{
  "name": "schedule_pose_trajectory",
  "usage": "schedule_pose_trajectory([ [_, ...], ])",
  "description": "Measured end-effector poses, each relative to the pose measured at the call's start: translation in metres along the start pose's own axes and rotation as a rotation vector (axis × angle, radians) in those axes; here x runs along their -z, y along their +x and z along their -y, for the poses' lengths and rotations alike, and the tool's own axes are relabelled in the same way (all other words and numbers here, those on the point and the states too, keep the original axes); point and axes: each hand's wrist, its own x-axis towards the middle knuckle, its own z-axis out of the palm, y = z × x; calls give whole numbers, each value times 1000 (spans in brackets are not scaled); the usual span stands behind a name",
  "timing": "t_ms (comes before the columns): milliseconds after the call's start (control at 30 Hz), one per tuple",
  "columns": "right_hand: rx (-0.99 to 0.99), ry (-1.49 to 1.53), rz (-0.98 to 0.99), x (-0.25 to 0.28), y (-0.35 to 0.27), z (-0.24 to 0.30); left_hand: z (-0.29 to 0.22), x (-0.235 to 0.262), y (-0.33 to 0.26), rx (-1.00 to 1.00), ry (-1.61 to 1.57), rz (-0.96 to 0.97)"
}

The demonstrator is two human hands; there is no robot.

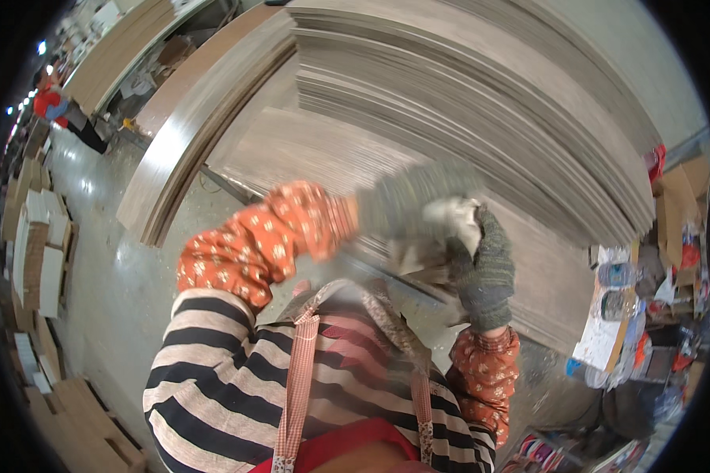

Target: The person wipes long wooden boards one by one with a cloth and a sponge, cleaning both the surfaces and the edges before stacking them.

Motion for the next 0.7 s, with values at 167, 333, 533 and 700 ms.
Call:
schedule_pose_trajectory([
  [167,-471,832,-215,5,19,-23,-54,-1,-27,95,259,73],
  [333,-160,-308,86,-2,-10,-68,-3,15,-32,255,316,208],
  [533,-245,-275,151,-3,-2,-57,126,140,-128,649,594,-382],
  [700,-249,-210,144,-5,-7,-70,177,199,-209,1162,231,-261],
])
